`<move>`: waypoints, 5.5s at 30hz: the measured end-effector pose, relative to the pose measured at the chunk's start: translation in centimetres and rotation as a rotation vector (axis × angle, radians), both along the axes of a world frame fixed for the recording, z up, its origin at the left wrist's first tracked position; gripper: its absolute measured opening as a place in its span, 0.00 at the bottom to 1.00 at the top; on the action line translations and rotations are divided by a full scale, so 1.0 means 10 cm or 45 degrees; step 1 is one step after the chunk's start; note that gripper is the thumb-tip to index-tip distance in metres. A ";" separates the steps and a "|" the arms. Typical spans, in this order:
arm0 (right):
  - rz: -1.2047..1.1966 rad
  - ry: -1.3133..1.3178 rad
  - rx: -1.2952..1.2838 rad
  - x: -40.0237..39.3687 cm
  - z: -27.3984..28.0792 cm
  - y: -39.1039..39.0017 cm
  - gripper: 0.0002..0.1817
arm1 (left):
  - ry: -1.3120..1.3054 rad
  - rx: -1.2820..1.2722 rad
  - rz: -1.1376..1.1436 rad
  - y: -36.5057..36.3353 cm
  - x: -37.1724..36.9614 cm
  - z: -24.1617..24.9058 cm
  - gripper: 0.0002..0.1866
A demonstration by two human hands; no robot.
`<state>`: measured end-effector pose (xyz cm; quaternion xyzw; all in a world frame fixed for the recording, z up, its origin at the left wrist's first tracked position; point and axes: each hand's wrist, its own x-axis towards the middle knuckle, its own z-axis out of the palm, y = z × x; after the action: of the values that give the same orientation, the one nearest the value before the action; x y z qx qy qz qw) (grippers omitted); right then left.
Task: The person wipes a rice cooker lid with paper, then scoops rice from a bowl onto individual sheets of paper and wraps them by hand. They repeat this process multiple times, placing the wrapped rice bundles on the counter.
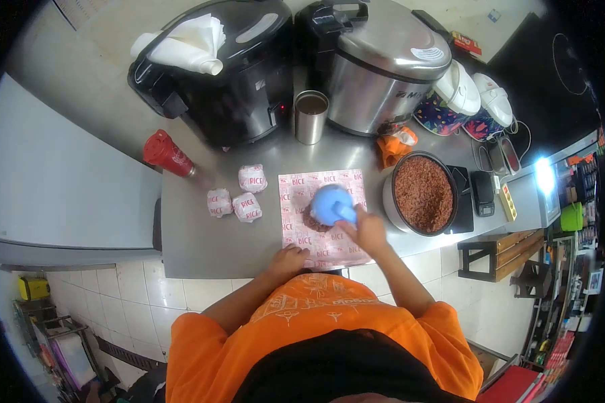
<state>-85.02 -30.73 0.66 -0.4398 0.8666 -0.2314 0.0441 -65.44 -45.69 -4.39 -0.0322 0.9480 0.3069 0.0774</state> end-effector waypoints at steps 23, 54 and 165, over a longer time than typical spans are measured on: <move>0.576 0.007 -0.178 0.33 -0.01 0.12 0.19 | 0.178 -0.069 0.107 0.04 -0.25 0.21 0.09; 0.475 0.180 -0.008 0.54 -0.57 0.04 0.29 | 0.033 -0.434 0.496 -0.66 -1.52 -0.25 0.15; -0.541 0.547 0.107 -1.12 0.64 1.65 0.20 | 0.257 -0.684 1.933 -1.47 0.19 -0.72 0.26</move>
<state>-96.20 -14.25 7.03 -0.2855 0.9375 -0.1012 -0.1715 -63.49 -60.44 -11.63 -0.6563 0.7114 0.0391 -0.2482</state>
